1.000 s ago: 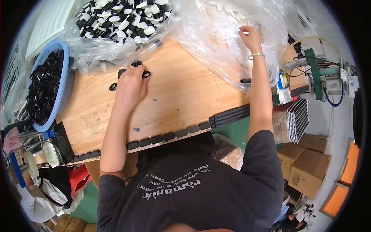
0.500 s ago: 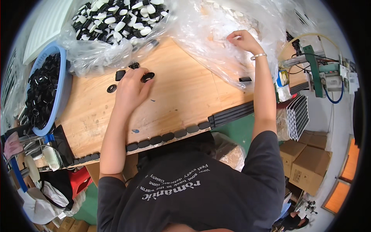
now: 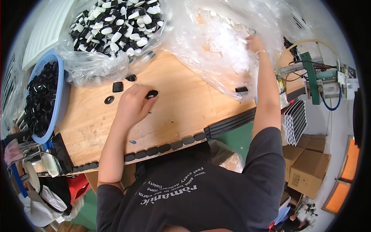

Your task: Assembling small black plastic caps by inserting white circular pads into them.

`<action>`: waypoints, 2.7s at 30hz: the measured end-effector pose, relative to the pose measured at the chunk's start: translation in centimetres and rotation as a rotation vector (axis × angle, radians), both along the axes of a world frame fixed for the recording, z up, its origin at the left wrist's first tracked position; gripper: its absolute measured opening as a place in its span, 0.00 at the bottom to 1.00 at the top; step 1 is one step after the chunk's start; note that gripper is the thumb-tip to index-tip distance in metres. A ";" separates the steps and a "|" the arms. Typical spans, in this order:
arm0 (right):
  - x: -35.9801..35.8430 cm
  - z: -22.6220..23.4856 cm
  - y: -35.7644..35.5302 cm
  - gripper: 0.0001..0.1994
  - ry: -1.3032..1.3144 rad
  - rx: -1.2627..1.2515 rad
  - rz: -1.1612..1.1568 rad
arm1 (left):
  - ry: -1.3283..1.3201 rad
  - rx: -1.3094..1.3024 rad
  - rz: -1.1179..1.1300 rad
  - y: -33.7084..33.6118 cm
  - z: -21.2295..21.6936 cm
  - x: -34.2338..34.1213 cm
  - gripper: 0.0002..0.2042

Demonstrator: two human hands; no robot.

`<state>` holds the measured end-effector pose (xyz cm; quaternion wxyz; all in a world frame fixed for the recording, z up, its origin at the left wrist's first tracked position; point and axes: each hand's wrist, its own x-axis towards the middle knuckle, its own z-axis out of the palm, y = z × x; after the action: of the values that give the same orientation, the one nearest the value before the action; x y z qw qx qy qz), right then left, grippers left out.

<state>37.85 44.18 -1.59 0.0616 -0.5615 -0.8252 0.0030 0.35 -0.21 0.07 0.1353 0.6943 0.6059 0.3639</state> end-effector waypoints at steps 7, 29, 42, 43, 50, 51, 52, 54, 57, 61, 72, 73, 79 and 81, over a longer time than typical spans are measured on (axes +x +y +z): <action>-2.0 0.7 -2.4 0.15 -0.058 0.228 0.393 | -0.011 0.053 0.010 0.2 0.2 0.1 0.11; -14.6 5.0 -16.7 0.09 0.971 -0.095 0.501 | -0.438 0.136 0.199 0.1 -0.2 -0.9 0.13; -23.3 4.9 -33.0 0.12 0.870 -0.128 0.945 | -0.428 0.173 0.263 0.5 -0.5 -1.0 0.14; -23.3 4.7 -33.1 0.12 0.871 -0.128 0.943 | -0.421 0.171 0.268 0.4 -0.5 -1.0 0.14; -23.3 4.1 -33.5 0.12 0.848 -0.189 0.961 | -0.387 0.172 0.257 0.3 -0.1 -1.0 0.14; -23.3 4.1 -33.5 0.11 0.842 -0.205 0.955 | -0.382 0.176 0.230 0.3 -0.1 -0.9 0.14; -23.2 4.0 -33.5 0.11 0.843 -0.205 0.952 | -0.376 0.179 0.201 0.2 0.0 -0.9 0.14; -23.1 3.6 -33.3 0.10 0.809 -0.258 0.971 | -0.370 0.161 0.198 0.2 -0.1 -0.8 0.15; -23.2 3.3 -33.3 0.08 0.873 -0.248 0.949 | -0.373 0.145 0.191 0.3 -0.2 -0.8 0.14; -23.4 3.8 -34.0 0.06 0.940 -0.339 0.775 | -0.419 0.143 0.169 0.3 0.0 -0.9 0.14; -23.3 3.2 -33.4 0.07 0.956 -0.287 0.857 | -0.374 0.131 0.161 0.1 0.1 -0.8 0.14; -23.3 3.0 -33.4 0.07 0.955 -0.289 0.858 | -0.390 0.124 0.166 0.1 0.0 -0.7 0.14; -23.2 2.3 -33.4 0.08 0.950 -0.497 0.879 | -0.409 0.020 0.179 -0.1 0.2 -0.6 0.13; -23.1 1.1 -33.1 0.07 1.130 -0.880 0.701 | -0.512 0.032 0.210 0.0 0.1 -0.2 0.12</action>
<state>14.78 11.08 -0.49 0.2388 -0.1555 -0.7207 0.6320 0.19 -0.21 0.12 0.2345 0.5151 0.6148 0.5492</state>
